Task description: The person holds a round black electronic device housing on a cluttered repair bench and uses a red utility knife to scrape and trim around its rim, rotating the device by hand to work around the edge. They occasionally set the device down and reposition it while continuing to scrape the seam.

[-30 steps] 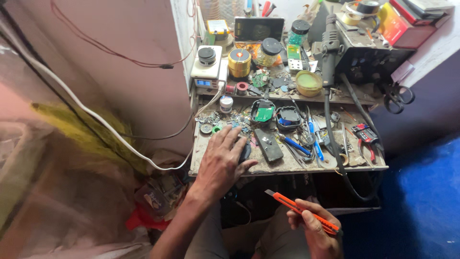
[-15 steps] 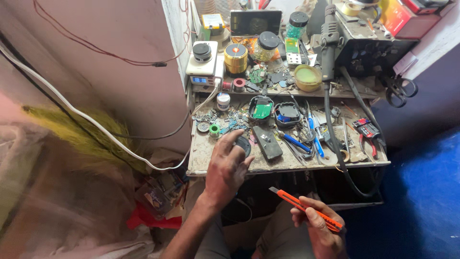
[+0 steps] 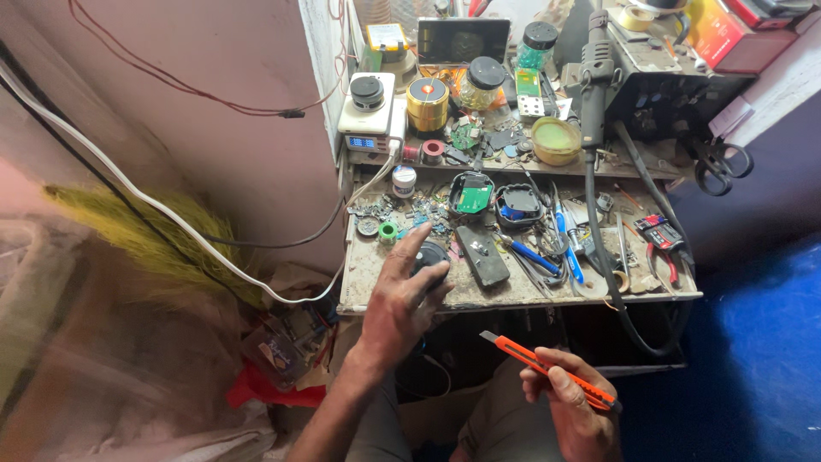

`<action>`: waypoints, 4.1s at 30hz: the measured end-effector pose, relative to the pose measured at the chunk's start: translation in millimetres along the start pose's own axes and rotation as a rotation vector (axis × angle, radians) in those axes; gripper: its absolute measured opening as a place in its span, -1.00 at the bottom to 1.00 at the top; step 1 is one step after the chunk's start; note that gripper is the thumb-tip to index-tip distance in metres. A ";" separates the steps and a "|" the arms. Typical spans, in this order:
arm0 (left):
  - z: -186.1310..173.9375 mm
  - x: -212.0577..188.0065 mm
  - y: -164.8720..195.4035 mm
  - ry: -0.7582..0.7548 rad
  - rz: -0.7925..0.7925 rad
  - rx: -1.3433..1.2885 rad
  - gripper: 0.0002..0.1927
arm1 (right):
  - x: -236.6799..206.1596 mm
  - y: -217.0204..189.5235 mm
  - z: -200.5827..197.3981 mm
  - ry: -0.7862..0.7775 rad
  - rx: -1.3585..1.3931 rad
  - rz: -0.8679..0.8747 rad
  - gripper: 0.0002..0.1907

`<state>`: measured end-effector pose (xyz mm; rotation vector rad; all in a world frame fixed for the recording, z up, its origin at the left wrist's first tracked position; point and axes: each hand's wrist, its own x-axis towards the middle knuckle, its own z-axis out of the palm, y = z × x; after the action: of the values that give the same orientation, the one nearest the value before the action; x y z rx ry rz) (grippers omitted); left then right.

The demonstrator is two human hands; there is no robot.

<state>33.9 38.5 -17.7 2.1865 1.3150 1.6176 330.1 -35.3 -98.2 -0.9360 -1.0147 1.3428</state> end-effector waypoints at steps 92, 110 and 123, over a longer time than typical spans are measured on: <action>8.5 -28.8 -21.4 0.100 -0.310 -0.191 0.07 | 88.5 -68.4 140.5 -0.296 -0.468 -0.211 -0.71; 7.3 -28.5 -20.8 0.098 -0.301 -0.215 0.06 | 88.3 -67.4 143.3 -0.278 -0.444 -0.189 -0.71; 6.7 -28.5 -20.9 0.091 -0.331 -0.204 0.06 | 88.0 -69.0 140.4 -0.354 -0.504 -0.191 -0.71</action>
<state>26.1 34.1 -52.6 1.6949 1.3789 1.6507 215.3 45.2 13.8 -0.9505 -1.7256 1.1311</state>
